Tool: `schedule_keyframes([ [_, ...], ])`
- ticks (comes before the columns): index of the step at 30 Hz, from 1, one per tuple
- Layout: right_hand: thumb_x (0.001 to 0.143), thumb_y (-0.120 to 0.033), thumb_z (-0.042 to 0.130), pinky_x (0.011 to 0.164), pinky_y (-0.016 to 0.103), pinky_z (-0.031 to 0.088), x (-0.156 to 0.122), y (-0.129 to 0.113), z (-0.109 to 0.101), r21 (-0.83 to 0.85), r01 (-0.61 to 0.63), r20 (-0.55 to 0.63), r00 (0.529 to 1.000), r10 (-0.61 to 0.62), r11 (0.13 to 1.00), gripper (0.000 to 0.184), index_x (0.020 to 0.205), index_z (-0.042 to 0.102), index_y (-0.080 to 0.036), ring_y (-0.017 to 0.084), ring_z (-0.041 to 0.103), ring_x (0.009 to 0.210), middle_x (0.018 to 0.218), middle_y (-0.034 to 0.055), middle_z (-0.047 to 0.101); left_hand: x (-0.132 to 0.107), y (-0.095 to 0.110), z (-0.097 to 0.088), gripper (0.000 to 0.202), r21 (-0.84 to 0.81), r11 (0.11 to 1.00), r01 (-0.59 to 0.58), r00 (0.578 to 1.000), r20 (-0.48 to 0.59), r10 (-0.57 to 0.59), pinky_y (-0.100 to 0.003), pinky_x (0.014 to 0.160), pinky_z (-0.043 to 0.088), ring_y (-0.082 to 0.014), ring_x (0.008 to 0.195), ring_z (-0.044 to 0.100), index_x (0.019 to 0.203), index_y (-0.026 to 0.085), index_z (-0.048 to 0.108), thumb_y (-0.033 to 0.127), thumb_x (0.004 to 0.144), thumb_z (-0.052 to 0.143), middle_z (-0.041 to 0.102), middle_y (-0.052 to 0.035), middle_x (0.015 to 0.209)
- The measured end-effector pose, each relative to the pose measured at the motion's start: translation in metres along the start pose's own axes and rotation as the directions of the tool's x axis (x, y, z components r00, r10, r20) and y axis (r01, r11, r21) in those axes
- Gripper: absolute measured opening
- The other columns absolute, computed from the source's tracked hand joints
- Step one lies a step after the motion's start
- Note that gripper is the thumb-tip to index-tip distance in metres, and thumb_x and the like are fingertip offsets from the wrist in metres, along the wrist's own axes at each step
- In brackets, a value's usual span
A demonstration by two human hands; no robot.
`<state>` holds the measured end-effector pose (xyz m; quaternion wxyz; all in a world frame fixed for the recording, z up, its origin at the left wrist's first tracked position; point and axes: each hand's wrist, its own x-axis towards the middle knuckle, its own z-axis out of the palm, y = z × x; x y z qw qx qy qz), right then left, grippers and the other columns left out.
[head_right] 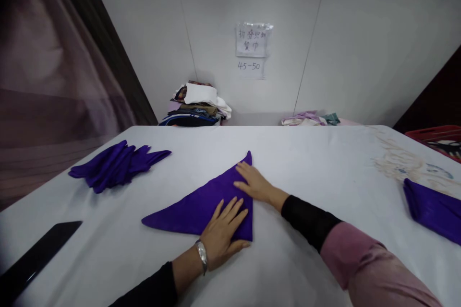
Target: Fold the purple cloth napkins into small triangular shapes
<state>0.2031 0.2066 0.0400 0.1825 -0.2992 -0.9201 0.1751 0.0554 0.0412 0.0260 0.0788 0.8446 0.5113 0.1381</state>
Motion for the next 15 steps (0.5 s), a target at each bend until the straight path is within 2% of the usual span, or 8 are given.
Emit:
schedule_keyframes([
  [2, 0.089, -0.055, 0.035, 0.110, 0.044, 0.012, -0.016, -0.011, 0.006, -0.010, 0.119, 0.099, 0.988, -0.118, 0.993, 0.065, 0.142, 0.026, -0.019, 0.023, 0.014, 0.137, 0.148, 0.0091, 0.023, -0.001, 0.002, 0.004, 0.073, -0.013, 1.000, 0.001, 0.998, 0.069, 0.000, -0.058, 0.108, 0.012, -0.0288, 0.137, 0.015, 0.140, 0.022, 0.028, 0.066, 0.081, 0.036, 0.024, -0.0109, 0.148],
  [3, 0.089, -0.057, 0.033, 0.110, 0.045, 0.010, -0.020, -0.012, 0.007, -0.020, 0.127, 0.145, 0.982, -0.123, 0.992, 0.066, 0.143, 0.023, -0.020, 0.023, 0.012, 0.137, 0.149, 0.0091, 0.020, -0.001, 0.002, 0.005, 0.075, -0.016, 1.000, 0.011, 0.995, 0.096, -0.010, -0.059, 0.107, 0.011, -0.0293, 0.137, 0.014, 0.140, 0.022, 0.028, 0.067, 0.081, 0.035, 0.024, -0.0114, 0.148],
  [7, 0.088, -0.062, 0.026, 0.109, 0.047, 0.005, -0.011, 0.005, 0.008, -0.070, 0.033, 0.283, 0.959, -0.012, 0.997, 0.070, 0.144, 0.021, -0.020, 0.024, 0.011, 0.137, 0.149, 0.0107, 0.018, -0.002, 0.001, 0.001, 0.075, -0.028, 0.999, 0.043, 0.989, 0.142, -0.039, -0.059, 0.108, 0.008, -0.0292, 0.137, 0.011, 0.141, 0.025, 0.024, 0.068, 0.081, 0.033, 0.020, -0.0094, 0.150],
  [11, 0.088, -0.063, 0.023, 0.109, 0.048, 0.001, 0.015, 0.030, 0.007, -0.101, 0.008, 0.290, 0.957, 0.022, 0.995, 0.070, 0.144, 0.021, -0.020, 0.024, 0.011, 0.137, 0.149, 0.0104, 0.017, -0.002, 0.003, -0.003, 0.075, -0.057, 0.997, 0.054, 0.987, 0.154, -0.045, -0.059, 0.108, 0.007, -0.0301, 0.137, 0.010, 0.142, 0.026, 0.022, 0.068, 0.080, 0.036, 0.018, -0.0089, 0.150],
  [15, 0.088, -0.063, 0.021, 0.108, 0.049, 0.003, 0.036, 0.046, 0.006, -0.133, -0.003, 0.274, 0.961, 0.040, 0.991, 0.072, 0.143, 0.021, -0.018, 0.025, 0.010, 0.137, 0.150, 0.0115, 0.016, -0.002, 0.003, -0.002, 0.076, -0.060, 0.996, 0.059, 0.986, 0.161, -0.049, -0.060, 0.108, 0.008, -0.0303, 0.137, 0.010, 0.142, 0.026, 0.022, 0.067, 0.080, 0.036, 0.017, -0.0083, 0.150],
])
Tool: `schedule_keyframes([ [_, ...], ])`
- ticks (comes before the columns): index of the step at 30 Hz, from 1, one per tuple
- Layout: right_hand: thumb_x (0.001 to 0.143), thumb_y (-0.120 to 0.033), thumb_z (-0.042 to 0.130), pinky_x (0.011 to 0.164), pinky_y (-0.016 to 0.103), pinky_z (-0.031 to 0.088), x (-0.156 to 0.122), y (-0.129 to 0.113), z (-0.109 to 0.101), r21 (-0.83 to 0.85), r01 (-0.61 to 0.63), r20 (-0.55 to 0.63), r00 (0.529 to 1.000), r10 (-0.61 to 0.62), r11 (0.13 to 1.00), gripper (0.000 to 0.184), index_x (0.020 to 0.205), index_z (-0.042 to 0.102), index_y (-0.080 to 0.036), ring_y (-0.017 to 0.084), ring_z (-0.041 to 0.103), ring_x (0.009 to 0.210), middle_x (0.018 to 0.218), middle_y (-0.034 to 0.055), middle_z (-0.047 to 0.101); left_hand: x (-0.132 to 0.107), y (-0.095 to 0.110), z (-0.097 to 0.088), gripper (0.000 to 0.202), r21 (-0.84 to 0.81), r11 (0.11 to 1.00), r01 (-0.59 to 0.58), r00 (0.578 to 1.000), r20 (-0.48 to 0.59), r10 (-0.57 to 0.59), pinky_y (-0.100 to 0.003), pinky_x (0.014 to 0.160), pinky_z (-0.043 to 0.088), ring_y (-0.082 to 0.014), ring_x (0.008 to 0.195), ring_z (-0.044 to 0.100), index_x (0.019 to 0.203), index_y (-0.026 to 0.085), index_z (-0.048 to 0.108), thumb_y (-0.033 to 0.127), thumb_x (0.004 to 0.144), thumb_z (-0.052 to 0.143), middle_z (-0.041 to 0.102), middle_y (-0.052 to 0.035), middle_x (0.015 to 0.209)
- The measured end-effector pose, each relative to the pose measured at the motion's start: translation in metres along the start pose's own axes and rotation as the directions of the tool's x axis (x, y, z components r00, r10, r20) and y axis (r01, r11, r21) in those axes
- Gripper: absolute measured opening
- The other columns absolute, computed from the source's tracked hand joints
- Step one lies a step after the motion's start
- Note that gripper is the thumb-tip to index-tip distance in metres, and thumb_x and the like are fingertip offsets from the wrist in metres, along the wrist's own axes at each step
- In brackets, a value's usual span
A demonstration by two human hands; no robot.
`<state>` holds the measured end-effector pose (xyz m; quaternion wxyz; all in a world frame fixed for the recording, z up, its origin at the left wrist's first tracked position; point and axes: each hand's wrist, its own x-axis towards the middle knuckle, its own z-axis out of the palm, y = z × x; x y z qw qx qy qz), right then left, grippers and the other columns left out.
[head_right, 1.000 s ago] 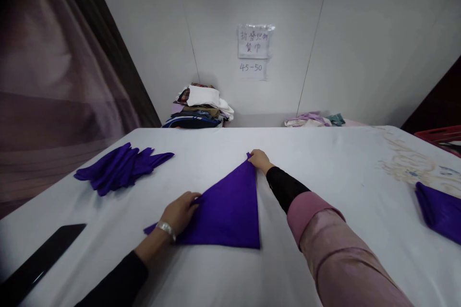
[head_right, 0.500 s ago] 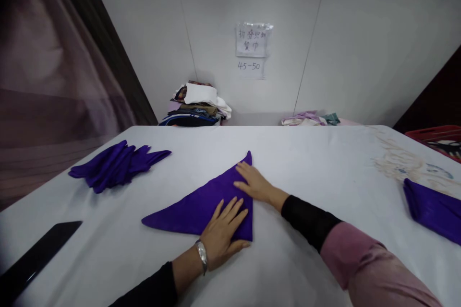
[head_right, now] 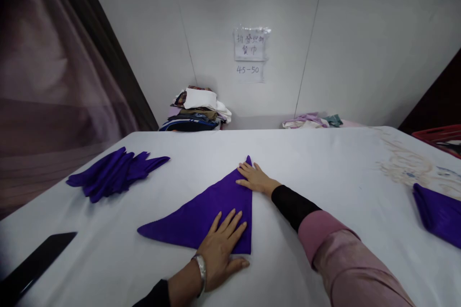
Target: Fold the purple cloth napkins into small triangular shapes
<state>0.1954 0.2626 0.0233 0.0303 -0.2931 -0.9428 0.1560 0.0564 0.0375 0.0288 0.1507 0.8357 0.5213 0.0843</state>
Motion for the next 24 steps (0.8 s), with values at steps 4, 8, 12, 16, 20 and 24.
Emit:
schedule_keyframes([
  [4, 0.088, -0.063, 0.021, 0.109, 0.046, 0.003, 0.018, 0.016, -0.003, -0.033, -0.023, -0.013, 1.000, 0.023, 0.999, 0.070, 0.143, 0.023, -0.019, 0.024, 0.009, 0.138, 0.150, 0.0101, 0.016, -0.001, -0.002, 0.002, 0.076, -0.004, 1.000, 0.007, 1.000, -0.010, -0.007, -0.059, 0.108, 0.009, -0.0295, 0.137, 0.009, 0.142, 0.028, 0.020, 0.067, 0.080, 0.040, 0.014, -0.0059, 0.151],
  [8, 0.089, -0.062, 0.023, 0.109, 0.046, 0.002, 0.034, 0.030, -0.005, -0.039, -0.065, -0.024, 0.998, 0.064, 0.997, 0.068, 0.143, 0.023, -0.021, 0.023, 0.008, 0.138, 0.150, 0.0083, 0.015, -0.002, -0.003, 0.003, 0.077, -0.025, 1.000, -0.003, 1.000, -0.006, 0.002, -0.059, 0.109, 0.008, -0.0298, 0.138, 0.009, 0.142, 0.028, 0.020, 0.066, 0.079, 0.042, 0.014, -0.0059, 0.151],
  [12, 0.090, -0.059, 0.023, 0.108, 0.049, 0.004, 0.045, 0.038, -0.010, -0.024, -0.144, -0.038, 0.989, 0.143, 0.989, 0.065, 0.142, 0.025, -0.020, 0.025, 0.009, 0.138, 0.150, 0.0090, 0.017, -0.001, -0.002, 0.002, 0.077, -0.047, 0.999, -0.002, 1.000, -0.006, 0.002, -0.060, 0.108, 0.006, -0.0304, 0.137, 0.009, 0.142, 0.027, 0.019, 0.066, 0.079, 0.042, 0.014, -0.0065, 0.151],
  [16, 0.092, -0.056, 0.013, 0.107, 0.051, 0.011, 0.040, 0.030, -0.023, 0.019, -0.249, -0.079, 0.965, 0.250, 0.968, 0.066, 0.144, 0.019, -0.015, 0.026, 0.008, 0.138, 0.150, 0.0130, 0.014, -0.001, 0.000, 0.001, 0.076, -0.050, 0.999, 0.004, 1.000, -0.005, -0.004, -0.059, 0.108, 0.006, -0.0305, 0.137, 0.009, 0.142, 0.027, 0.021, 0.067, 0.080, 0.039, 0.016, -0.0071, 0.151],
  [20, 0.091, -0.057, 0.023, 0.109, 0.049, 0.004, 0.002, -0.007, -0.022, 0.020, -0.151, -0.146, 0.978, 0.153, 0.988, 0.067, 0.144, 0.018, -0.018, 0.024, 0.004, 0.138, 0.150, 0.0098, 0.013, -0.002, 0.000, 0.002, 0.076, -0.019, 1.000, -0.003, 1.000, -0.018, 0.002, -0.058, 0.109, 0.008, -0.0298, 0.138, 0.009, 0.142, 0.026, 0.023, 0.068, 0.080, 0.037, 0.018, -0.0074, 0.150],
  [24, 0.090, -0.055, 0.031, 0.110, 0.049, 0.008, -0.061, -0.058, 0.004, 0.054, 0.086, -0.109, 0.991, -0.079, 0.995, 0.065, 0.144, 0.018, -0.021, 0.025, 0.010, 0.137, 0.149, 0.0097, 0.018, -0.001, 0.001, 0.002, 0.075, -0.013, 1.000, -0.012, 0.999, -0.040, 0.012, -0.058, 0.109, 0.008, -0.0296, 0.137, 0.011, 0.141, 0.025, 0.024, 0.068, 0.081, 0.035, 0.022, -0.0088, 0.149],
])
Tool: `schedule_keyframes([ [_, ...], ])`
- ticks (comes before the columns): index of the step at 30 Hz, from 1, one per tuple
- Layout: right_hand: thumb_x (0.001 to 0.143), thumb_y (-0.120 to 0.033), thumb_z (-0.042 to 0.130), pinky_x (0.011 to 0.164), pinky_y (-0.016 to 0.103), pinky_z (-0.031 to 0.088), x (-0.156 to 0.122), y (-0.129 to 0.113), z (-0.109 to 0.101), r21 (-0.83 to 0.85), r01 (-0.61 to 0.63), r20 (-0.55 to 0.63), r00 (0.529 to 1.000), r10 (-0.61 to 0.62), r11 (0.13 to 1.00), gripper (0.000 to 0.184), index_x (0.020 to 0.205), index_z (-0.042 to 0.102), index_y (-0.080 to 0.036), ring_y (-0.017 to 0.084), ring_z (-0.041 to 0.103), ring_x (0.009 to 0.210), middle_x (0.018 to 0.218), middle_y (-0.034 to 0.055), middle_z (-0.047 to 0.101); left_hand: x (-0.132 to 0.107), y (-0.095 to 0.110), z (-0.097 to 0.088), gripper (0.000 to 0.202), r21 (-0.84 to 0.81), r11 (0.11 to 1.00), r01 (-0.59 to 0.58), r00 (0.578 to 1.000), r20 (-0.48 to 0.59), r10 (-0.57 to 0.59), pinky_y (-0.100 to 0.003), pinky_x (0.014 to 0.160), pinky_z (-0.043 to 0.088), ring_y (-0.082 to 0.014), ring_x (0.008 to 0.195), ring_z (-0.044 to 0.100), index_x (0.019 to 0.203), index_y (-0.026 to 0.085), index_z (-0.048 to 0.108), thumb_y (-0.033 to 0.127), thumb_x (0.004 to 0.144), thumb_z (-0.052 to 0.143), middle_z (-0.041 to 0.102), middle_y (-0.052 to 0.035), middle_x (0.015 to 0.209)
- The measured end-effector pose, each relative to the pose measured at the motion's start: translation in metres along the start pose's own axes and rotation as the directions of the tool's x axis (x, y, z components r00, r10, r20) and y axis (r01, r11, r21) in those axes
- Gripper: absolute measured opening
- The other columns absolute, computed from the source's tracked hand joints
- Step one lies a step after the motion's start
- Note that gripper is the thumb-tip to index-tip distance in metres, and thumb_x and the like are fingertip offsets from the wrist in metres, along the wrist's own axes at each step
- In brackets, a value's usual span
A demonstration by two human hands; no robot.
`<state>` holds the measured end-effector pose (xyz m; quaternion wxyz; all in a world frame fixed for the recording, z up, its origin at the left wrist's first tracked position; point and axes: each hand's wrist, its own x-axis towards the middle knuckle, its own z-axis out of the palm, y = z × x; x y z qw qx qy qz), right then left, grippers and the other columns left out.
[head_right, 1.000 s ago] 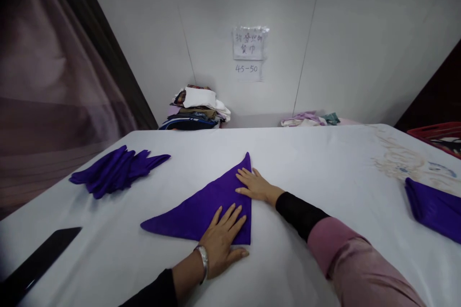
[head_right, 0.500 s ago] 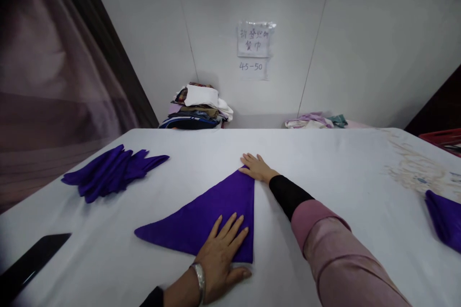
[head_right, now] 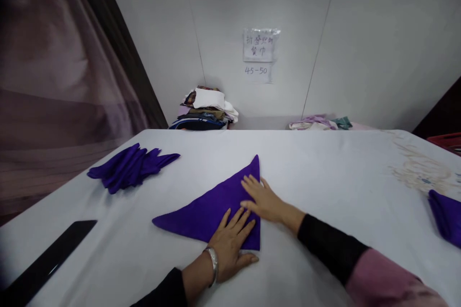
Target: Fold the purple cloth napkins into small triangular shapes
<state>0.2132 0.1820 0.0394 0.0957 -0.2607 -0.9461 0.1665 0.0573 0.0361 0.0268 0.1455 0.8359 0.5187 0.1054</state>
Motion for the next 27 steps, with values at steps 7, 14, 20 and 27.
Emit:
schedule_keyframes([
  [7, 0.090, -0.053, 0.036, 0.109, 0.052, 0.013, -0.060, -0.036, 0.025, 0.005, 0.019, 0.035, 0.999, -0.019, 1.000, 0.065, 0.143, 0.021, -0.018, 0.025, 0.019, 0.136, 0.146, 0.0131, 0.025, 0.004, 0.007, -0.004, 0.078, -0.039, 0.999, -0.001, 1.000, 0.000, 0.001, -0.059, 0.107, 0.006, -0.0289, 0.138, 0.010, 0.143, 0.028, 0.014, 0.069, 0.080, 0.035, 0.021, -0.0080, 0.150],
  [14, 0.089, -0.041, 0.045, 0.108, 0.053, 0.022, -0.086, -0.048, 0.029, -0.064, 0.138, -0.121, 0.982, -0.145, 0.988, 0.062, 0.144, 0.019, -0.026, 0.024, 0.031, 0.131, 0.141, 0.0081, 0.037, -0.010, 0.006, -0.008, 0.073, -0.006, 1.000, -0.018, 0.997, -0.070, 0.017, -0.055, 0.109, 0.008, -0.0269, 0.137, 0.013, 0.142, 0.021, 0.020, 0.059, 0.083, 0.040, 0.026, -0.0107, 0.148],
  [20, 0.089, -0.026, 0.045, 0.104, 0.053, 0.033, -0.104, -0.049, 0.048, -0.112, 0.178, -0.193, 0.961, -0.197, 0.978, 0.047, 0.135, 0.039, -0.031, 0.024, 0.048, 0.120, 0.127, 0.0056, 0.055, -0.051, -0.017, -0.022, 0.047, 0.059, 0.996, 0.067, 0.986, -0.159, -0.057, -0.049, 0.110, 0.009, -0.0225, 0.130, 0.032, 0.127, 0.022, 0.047, 0.029, 0.081, 0.050, 0.044, -0.0073, 0.138],
  [27, 0.084, -0.009, 0.036, 0.097, 0.054, 0.039, -0.096, -0.048, 0.054, -0.214, 0.185, -0.179, 0.958, -0.224, 0.959, 0.047, 0.125, 0.053, -0.026, 0.025, 0.055, 0.112, 0.120, 0.0090, 0.060, -0.094, -0.070, -0.041, 0.054, 0.144, 0.928, 0.343, 0.918, -0.262, -0.299, -0.045, 0.106, 0.025, -0.0200, 0.121, 0.044, 0.117, 0.022, 0.055, 0.003, 0.068, 0.044, 0.054, -0.0047, 0.128],
])
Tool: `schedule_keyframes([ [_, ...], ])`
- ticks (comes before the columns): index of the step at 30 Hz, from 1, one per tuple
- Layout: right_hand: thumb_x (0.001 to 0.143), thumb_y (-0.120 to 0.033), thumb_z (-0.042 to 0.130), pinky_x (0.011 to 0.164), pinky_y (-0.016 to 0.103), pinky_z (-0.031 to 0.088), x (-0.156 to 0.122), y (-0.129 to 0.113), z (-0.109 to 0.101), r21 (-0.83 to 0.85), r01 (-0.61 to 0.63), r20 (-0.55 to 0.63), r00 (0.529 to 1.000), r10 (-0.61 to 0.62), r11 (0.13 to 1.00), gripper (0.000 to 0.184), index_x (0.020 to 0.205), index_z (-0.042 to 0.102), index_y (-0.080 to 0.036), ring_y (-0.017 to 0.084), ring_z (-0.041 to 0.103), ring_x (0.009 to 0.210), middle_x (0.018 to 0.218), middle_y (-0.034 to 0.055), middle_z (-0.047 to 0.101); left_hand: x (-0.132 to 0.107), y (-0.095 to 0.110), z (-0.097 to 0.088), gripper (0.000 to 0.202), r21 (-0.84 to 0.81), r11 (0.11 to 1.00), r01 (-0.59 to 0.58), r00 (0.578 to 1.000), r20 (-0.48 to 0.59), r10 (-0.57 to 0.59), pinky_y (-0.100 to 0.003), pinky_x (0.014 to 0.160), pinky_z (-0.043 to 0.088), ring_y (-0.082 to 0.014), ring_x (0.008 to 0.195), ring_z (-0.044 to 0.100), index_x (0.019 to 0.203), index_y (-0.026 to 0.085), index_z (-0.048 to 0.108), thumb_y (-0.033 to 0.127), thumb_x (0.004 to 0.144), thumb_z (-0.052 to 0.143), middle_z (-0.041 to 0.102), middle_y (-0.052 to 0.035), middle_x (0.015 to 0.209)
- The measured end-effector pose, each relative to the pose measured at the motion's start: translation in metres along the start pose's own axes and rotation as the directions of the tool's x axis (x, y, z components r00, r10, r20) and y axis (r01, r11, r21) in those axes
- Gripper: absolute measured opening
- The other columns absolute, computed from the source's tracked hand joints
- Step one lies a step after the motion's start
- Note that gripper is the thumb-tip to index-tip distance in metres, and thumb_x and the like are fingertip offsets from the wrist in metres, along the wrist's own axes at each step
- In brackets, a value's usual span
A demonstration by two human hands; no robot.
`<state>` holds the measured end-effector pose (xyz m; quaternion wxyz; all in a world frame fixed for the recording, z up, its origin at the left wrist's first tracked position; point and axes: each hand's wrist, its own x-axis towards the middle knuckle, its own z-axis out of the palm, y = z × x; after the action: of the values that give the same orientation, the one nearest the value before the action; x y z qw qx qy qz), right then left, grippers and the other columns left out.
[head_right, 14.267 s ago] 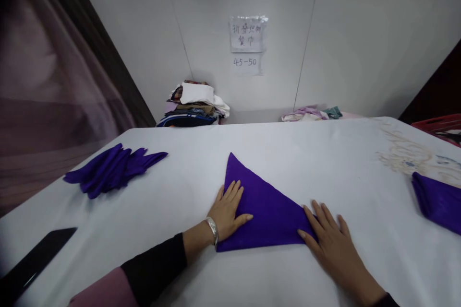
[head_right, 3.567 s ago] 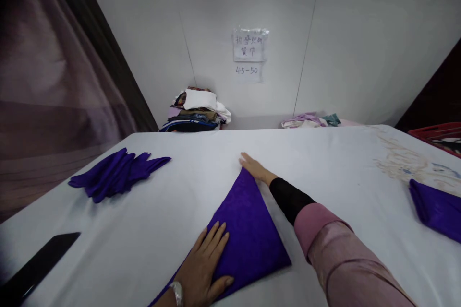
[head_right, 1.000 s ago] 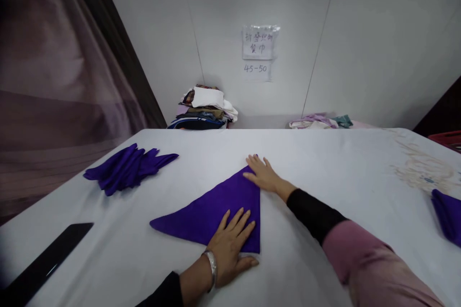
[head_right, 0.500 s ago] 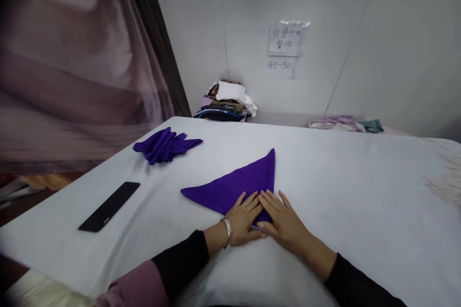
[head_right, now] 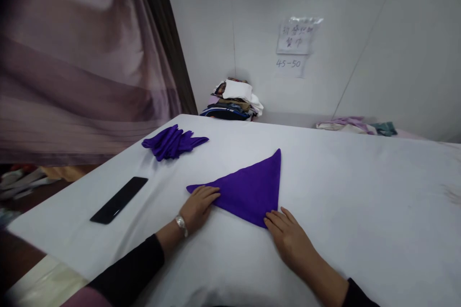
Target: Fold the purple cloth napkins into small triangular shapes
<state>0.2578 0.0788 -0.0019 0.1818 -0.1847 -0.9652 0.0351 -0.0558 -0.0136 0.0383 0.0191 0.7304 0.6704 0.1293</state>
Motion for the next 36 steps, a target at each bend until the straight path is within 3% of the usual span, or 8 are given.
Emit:
schedule_keyframes([
  [6, 0.083, -0.001, 0.032, 0.097, 0.051, 0.039, 0.009, -0.013, -0.004, -0.088, -0.057, -0.054, 0.997, 0.052, 0.995, 0.048, 0.119, 0.058, -0.019, 0.024, 0.058, 0.105, 0.113, 0.0115, 0.063, 0.009, -0.031, -0.006, 0.045, 0.082, 0.993, 0.080, 0.996, -0.048, -0.077, -0.038, 0.096, 0.038, -0.0218, 0.106, 0.055, 0.105, 0.019, 0.063, 0.001, 0.069, 0.043, 0.064, -0.0074, 0.111],
  [13, 0.085, -0.002, 0.036, 0.094, 0.045, 0.041, 0.011, -0.011, -0.009, -0.068, -0.074, -0.145, 0.987, 0.063, 0.995, 0.038, 0.103, 0.064, -0.020, 0.017, 0.061, 0.082, 0.092, 0.0067, 0.067, -0.005, -0.029, -0.019, 0.034, 0.067, 0.990, -0.121, 0.990, -0.065, 0.125, -0.039, 0.081, 0.044, -0.0210, 0.084, 0.060, 0.091, 0.021, 0.063, 0.003, 0.070, 0.045, 0.068, -0.0050, 0.090],
  [19, 0.088, -0.005, 0.035, 0.090, 0.040, 0.043, -0.017, -0.002, -0.024, 0.000, -0.044, -0.194, 0.980, 0.043, 0.999, 0.032, 0.098, 0.063, -0.019, 0.016, 0.059, 0.088, 0.092, 0.0056, 0.066, -0.042, 0.009, -0.053, 0.036, -0.117, 0.933, -0.339, 0.938, -0.114, 0.327, -0.037, 0.074, 0.045, -0.0178, 0.072, 0.058, 0.091, 0.022, 0.060, 0.000, 0.069, 0.042, 0.065, -0.0029, 0.079],
  [24, 0.089, -0.011, 0.040, 0.079, 0.034, 0.047, -0.046, -0.013, -0.036, 0.058, -0.163, -0.133, 0.976, 0.170, 0.985, 0.026, 0.099, 0.063, -0.018, 0.020, 0.057, 0.091, 0.098, 0.0068, 0.064, -0.047, 0.051, -0.094, 0.039, -0.460, 0.839, -0.292, 0.941, 0.017, 0.337, -0.029, 0.070, 0.046, -0.0157, 0.075, 0.059, 0.094, 0.025, 0.061, 0.002, 0.068, 0.044, 0.065, -0.0011, 0.080],
  [28, 0.088, -0.012, 0.040, 0.076, 0.034, 0.048, -0.063, -0.024, -0.040, 0.121, -0.222, -0.113, 0.965, 0.236, 0.967, 0.028, 0.103, 0.061, -0.019, 0.020, 0.058, 0.088, 0.098, 0.0083, 0.063, -0.011, 0.054, -0.115, 0.026, -0.675, 0.729, -0.114, 0.960, 0.114, 0.256, -0.023, 0.057, 0.043, -0.0123, 0.062, 0.056, 0.089, 0.022, 0.066, 0.010, 0.069, 0.053, 0.065, 0.0006, 0.073],
  [30, 0.088, -0.014, 0.040, 0.075, 0.033, 0.049, -0.067, -0.027, -0.042, 0.180, -0.270, -0.101, 0.952, 0.290, 0.946, 0.027, 0.105, 0.061, -0.019, 0.020, 0.059, 0.088, 0.099, 0.0089, 0.063, 0.019, 0.049, -0.115, 0.020, -0.750, 0.661, 0.015, 0.987, 0.118, 0.111, -0.024, 0.059, 0.044, -0.0131, 0.065, 0.057, 0.087, 0.020, 0.067, 0.018, 0.069, 0.058, 0.066, -0.0002, 0.076],
  [34, 0.090, -0.021, 0.039, 0.078, 0.032, 0.051, -0.068, -0.030, -0.047, 0.299, -0.426, 0.014, 0.897, 0.443, 0.854, 0.027, 0.109, 0.059, -0.023, 0.018, 0.060, 0.091, 0.099, 0.0063, 0.064, 0.084, 0.040, -0.092, 0.029, -0.836, 0.518, 0.180, 0.980, 0.109, -0.164, -0.027, 0.069, 0.046, -0.0156, 0.073, 0.059, 0.086, 0.018, 0.068, 0.023, 0.057, 0.072, 0.066, -0.0005, 0.077],
  [36, 0.090, -0.024, 0.040, 0.083, 0.034, 0.050, -0.068, -0.030, -0.047, 0.324, -0.471, 0.023, 0.871, 0.491, 0.820, 0.032, 0.118, 0.055, -0.024, 0.019, 0.060, 0.096, 0.105, 0.0059, 0.064, 0.113, 0.039, -0.071, 0.041, -0.904, 0.291, 0.313, 0.929, 0.227, -0.293, -0.028, 0.068, 0.047, -0.0152, 0.069, 0.059, 0.089, 0.017, 0.067, 0.021, 0.050, 0.076, 0.065, 0.0003, 0.071],
])
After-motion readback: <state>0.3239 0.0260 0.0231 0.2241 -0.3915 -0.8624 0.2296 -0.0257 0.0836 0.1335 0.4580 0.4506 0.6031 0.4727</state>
